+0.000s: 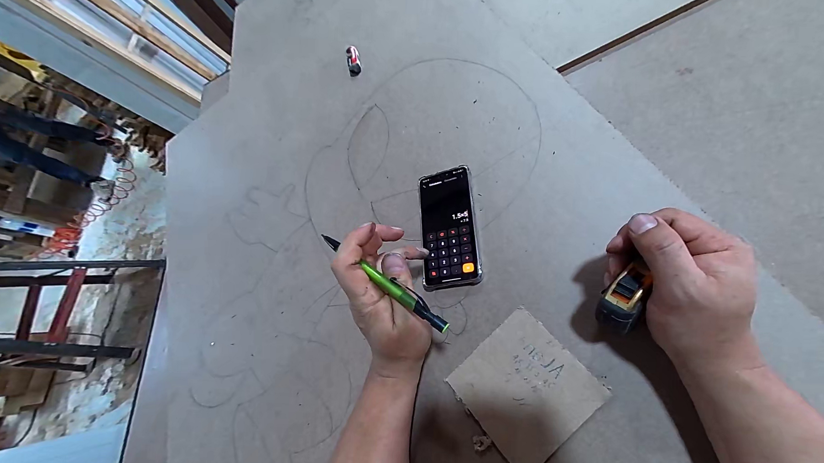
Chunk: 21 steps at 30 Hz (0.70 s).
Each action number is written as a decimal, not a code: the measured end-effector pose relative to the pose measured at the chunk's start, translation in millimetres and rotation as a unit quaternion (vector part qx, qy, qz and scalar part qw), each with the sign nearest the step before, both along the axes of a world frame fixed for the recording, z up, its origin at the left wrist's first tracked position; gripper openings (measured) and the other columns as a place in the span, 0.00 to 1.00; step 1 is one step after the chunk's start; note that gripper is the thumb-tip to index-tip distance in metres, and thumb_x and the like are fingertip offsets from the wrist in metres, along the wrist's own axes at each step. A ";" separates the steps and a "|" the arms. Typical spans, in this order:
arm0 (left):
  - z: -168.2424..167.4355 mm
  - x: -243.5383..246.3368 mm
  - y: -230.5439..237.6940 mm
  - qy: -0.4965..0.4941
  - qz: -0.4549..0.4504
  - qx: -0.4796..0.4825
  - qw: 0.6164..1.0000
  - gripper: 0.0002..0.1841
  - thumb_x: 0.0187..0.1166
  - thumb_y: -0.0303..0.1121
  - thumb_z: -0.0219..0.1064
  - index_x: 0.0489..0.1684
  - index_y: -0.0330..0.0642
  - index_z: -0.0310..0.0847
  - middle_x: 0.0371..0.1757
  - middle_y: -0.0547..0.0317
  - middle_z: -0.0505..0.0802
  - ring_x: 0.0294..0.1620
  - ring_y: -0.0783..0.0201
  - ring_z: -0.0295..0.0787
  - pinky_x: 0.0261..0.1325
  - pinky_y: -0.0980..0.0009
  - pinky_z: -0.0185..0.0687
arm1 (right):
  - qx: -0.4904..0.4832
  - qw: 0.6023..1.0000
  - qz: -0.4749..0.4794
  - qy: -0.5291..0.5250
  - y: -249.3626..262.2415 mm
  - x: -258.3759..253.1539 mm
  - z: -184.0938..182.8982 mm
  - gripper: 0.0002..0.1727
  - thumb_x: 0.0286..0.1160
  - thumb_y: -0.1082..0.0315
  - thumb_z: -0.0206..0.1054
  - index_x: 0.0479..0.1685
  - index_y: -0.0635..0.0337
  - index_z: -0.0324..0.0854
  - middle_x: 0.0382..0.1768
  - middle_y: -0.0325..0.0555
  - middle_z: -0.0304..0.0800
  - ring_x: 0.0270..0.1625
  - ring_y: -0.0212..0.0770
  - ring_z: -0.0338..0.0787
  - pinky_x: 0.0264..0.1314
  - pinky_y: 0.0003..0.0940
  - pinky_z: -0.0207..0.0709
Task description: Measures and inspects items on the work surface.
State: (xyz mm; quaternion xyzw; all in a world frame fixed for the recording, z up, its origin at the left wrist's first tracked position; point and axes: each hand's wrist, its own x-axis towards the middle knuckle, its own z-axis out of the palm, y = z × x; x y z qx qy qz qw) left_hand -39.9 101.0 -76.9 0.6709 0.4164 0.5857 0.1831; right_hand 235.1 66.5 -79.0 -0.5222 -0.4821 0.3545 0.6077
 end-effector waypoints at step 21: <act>0.0 -6.6 8.0 0.054 -0.046 0.032 0.997 0.14 0.92 0.25 0.40 0.70 0.32 0.58 0.60 0.53 0.84 0.53 0.57 0.90 0.53 0.52 0.92 | 0.019 1.000 0.007 -0.002 4.2 -0.3 0.8 0.18 0.91 0.65 0.53 0.30 0.53 0.84 0.25 0.32 0.89 0.27 0.29 0.88 0.30 0.27 0.84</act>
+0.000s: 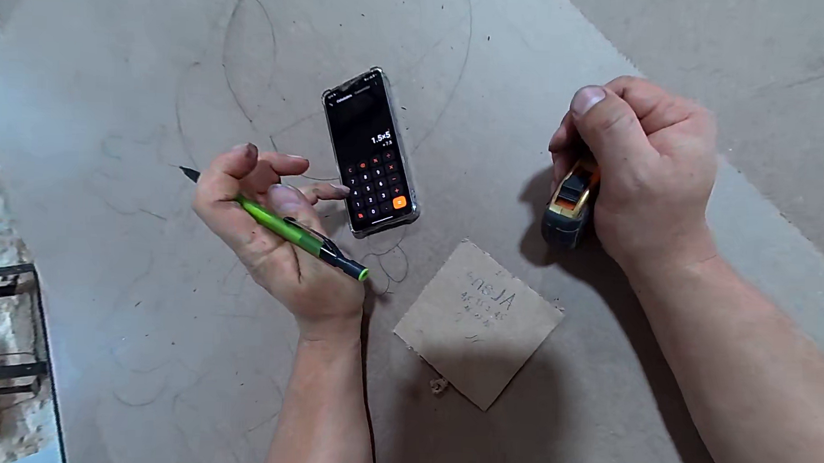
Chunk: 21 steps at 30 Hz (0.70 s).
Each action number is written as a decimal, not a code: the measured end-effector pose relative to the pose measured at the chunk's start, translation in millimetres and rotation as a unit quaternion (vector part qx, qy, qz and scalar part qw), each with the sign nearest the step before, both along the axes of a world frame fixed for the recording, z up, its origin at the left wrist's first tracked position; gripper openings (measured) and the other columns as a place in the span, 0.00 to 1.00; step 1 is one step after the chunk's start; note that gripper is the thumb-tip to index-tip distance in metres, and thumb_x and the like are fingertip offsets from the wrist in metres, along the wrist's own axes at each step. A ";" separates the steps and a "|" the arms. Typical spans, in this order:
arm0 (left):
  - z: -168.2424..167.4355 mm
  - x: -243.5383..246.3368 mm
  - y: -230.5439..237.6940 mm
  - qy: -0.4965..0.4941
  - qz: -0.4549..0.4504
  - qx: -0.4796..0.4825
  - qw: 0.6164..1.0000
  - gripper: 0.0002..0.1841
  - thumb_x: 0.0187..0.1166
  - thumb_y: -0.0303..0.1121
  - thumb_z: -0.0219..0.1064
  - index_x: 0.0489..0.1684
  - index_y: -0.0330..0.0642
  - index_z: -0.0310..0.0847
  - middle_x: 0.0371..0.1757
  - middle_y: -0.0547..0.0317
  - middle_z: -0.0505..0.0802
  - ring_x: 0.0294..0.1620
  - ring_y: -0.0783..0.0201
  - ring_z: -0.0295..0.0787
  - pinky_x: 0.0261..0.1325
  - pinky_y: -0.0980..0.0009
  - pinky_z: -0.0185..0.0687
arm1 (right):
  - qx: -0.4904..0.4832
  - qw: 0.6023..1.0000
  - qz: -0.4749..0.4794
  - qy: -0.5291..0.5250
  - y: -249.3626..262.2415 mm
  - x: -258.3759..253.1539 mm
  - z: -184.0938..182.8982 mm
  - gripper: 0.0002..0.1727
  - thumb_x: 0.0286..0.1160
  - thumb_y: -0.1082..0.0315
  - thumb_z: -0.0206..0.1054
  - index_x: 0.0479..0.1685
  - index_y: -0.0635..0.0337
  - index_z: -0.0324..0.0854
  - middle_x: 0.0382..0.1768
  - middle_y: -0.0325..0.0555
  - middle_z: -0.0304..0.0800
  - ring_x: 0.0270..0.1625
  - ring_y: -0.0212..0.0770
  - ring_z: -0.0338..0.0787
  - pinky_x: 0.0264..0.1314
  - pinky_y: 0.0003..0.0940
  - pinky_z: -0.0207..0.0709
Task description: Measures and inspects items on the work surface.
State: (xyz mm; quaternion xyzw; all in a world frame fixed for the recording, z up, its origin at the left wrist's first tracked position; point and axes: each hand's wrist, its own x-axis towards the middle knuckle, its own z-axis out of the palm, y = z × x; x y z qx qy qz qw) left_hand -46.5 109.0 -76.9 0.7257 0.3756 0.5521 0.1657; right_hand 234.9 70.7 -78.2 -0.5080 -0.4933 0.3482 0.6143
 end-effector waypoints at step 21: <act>16.2 58.5 -61.0 -0.021 -0.274 -0.284 0.918 0.10 0.82 0.37 0.71 0.50 0.41 0.89 0.39 0.59 0.95 0.30 0.66 0.91 0.32 0.70 0.91 | 0.008 1.000 -0.024 0.011 5.5 1.9 -2.4 0.20 0.88 0.65 0.58 0.20 0.51 0.82 0.20 0.33 0.85 0.24 0.29 0.84 0.24 0.30 0.75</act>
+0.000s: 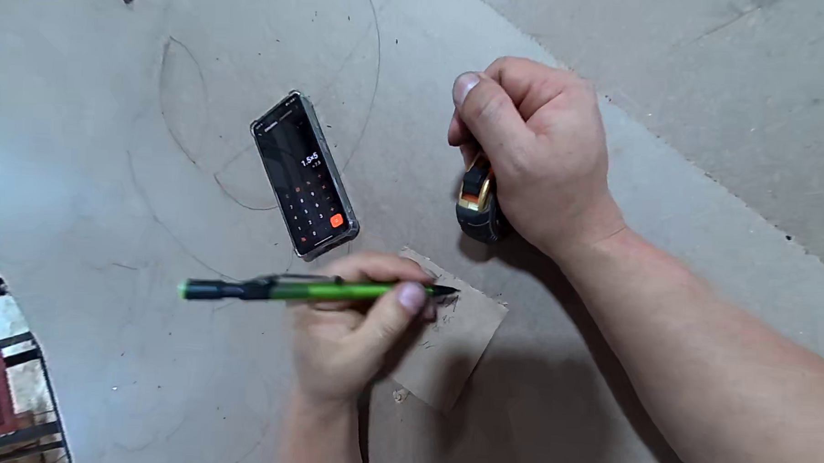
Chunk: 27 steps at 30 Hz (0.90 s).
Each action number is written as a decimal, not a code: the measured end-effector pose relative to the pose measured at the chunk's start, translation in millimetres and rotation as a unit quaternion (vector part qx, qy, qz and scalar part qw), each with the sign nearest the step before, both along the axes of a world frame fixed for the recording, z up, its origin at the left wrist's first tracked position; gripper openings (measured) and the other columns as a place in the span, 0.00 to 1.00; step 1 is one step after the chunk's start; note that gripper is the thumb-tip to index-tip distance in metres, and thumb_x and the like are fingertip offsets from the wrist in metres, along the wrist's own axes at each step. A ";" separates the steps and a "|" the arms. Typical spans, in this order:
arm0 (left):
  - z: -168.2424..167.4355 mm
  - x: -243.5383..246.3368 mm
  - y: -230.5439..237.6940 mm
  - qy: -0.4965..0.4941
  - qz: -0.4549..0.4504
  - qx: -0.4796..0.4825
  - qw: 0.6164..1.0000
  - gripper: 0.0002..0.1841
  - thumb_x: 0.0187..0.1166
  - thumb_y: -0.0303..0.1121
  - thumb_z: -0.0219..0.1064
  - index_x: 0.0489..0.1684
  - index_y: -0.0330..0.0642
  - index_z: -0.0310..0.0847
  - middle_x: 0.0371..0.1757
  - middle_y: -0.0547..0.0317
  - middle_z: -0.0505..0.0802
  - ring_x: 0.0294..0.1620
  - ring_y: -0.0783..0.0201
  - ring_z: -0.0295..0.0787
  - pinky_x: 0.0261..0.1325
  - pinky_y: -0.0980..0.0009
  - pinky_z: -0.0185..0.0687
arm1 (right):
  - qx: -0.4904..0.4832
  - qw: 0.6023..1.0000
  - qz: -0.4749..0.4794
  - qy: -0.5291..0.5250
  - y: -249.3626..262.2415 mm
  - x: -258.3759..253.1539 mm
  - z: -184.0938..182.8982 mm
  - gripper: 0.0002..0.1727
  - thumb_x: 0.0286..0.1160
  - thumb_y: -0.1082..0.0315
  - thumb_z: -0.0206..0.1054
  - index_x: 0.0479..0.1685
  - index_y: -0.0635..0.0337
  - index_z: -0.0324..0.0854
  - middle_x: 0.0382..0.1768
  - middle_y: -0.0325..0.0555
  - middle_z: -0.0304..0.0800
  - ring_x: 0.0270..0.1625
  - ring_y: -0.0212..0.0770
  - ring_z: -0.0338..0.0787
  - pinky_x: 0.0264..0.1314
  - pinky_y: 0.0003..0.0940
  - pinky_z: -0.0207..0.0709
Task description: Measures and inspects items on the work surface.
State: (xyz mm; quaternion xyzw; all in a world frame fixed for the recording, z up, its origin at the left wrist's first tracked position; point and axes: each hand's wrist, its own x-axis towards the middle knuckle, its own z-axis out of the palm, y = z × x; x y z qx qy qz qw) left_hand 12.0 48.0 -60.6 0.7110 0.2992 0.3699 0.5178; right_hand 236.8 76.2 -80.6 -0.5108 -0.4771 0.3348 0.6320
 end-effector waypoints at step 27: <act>9.4 -13.6 18.8 -0.079 0.207 0.141 0.965 0.15 0.78 0.23 0.70 0.59 0.44 0.77 0.50 0.61 0.89 0.46 0.65 0.89 0.49 0.67 0.91 | -0.083 0.948 0.257 -0.170 -12.8 -2.7 14.2 0.22 0.79 0.37 0.65 0.53 0.42 0.90 0.29 0.24 0.90 0.28 0.22 0.87 0.28 0.24 0.83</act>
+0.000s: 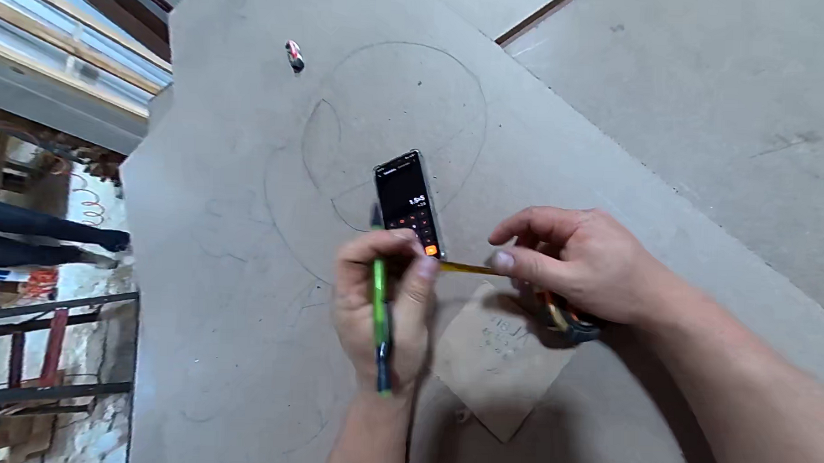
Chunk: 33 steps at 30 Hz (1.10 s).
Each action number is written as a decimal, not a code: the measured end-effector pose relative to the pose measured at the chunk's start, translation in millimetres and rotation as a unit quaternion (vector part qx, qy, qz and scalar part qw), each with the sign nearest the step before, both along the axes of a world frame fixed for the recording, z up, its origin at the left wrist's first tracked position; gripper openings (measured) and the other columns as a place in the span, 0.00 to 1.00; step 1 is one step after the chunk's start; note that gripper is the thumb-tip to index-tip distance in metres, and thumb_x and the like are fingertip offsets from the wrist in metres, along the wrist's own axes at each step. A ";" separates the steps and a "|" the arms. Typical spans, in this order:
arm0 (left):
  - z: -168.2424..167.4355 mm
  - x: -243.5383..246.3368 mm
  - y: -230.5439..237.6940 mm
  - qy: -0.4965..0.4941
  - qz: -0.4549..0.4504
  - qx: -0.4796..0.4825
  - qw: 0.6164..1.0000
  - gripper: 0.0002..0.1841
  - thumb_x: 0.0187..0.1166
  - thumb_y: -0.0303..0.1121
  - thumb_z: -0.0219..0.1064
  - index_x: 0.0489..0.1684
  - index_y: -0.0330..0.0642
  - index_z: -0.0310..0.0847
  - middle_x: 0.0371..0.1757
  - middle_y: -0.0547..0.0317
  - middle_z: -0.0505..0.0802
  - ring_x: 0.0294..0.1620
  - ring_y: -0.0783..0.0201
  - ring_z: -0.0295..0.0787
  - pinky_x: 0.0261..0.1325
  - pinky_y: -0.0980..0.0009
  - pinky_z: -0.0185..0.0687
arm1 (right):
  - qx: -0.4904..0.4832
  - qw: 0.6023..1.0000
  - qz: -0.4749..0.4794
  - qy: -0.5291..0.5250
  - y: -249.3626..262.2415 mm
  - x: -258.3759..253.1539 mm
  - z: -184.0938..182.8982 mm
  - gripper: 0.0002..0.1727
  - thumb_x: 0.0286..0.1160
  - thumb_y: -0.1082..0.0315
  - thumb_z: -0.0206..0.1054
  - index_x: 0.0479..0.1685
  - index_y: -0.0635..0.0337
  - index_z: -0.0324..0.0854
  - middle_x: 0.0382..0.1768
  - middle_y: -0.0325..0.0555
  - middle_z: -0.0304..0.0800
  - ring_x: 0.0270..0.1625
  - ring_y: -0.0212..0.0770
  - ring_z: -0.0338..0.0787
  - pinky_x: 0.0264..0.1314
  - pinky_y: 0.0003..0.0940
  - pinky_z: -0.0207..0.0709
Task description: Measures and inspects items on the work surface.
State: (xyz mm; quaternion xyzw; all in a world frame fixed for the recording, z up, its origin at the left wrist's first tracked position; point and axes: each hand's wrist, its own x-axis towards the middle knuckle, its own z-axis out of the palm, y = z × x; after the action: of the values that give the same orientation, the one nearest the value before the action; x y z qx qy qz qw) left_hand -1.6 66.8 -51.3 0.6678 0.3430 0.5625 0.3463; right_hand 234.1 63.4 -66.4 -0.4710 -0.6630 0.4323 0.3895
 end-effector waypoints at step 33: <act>-17.5 7.9 -2.1 0.051 0.017 0.023 0.998 0.12 0.81 0.24 0.69 0.59 0.40 0.81 0.49 0.61 0.91 0.36 0.68 0.88 0.36 0.73 0.89 | -0.118 0.988 0.102 -0.009 3.9 24.7 12.2 0.06 0.76 0.57 0.73 0.37 0.43 0.95 0.24 0.28 0.91 0.26 0.24 0.87 0.26 0.24 0.82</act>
State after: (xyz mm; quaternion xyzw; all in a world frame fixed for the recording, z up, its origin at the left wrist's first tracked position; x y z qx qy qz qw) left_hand 6.3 64.7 -68.8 0.6974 0.3588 0.5411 0.3035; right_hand 258.8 67.2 -54.2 -0.4475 -0.6553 0.5406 0.2795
